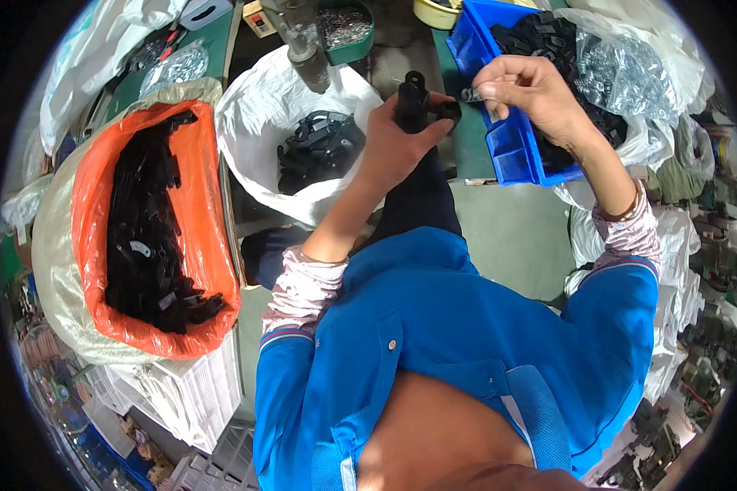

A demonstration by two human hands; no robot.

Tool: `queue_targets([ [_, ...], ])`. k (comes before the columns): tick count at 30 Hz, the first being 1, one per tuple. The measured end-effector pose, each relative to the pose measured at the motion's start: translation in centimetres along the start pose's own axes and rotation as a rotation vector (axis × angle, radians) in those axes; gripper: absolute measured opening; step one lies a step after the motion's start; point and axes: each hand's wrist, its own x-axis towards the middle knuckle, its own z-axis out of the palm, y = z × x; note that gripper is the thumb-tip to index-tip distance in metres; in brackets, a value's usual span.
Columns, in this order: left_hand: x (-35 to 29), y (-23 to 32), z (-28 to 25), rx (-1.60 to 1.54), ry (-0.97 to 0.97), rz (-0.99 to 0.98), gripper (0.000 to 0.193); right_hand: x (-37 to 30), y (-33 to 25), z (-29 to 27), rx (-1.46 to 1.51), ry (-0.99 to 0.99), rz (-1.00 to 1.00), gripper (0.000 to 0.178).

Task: The person repeatedly picks small black plastic components from a blue bin, attaches a small metal piece to each, and places the assembled unit into a white bag. The process is continuous and repetitive throughout the clip.

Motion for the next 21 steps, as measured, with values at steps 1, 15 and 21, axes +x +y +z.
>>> queue_targets([
  [1, -0.2, 0.4, -0.2, 0.050, 0.006, 0.022, 0.028, 0.6, 0.0, 0.7, 0.025, -0.027, -0.008, 0.010],
  [15, -2.3, 1.2, -2.4, 0.247, 0.271, 0.200, 0.027, 6.4, -3.0, 4.2, -0.230, -0.430, 0.056, 0.008],
  [21, -2.9, 0.7, -4.0, 0.377, 0.372, 0.341, 0.025, 8.3, -3.0, 6.1, -0.150, -0.459, 0.098, 0.007],
])
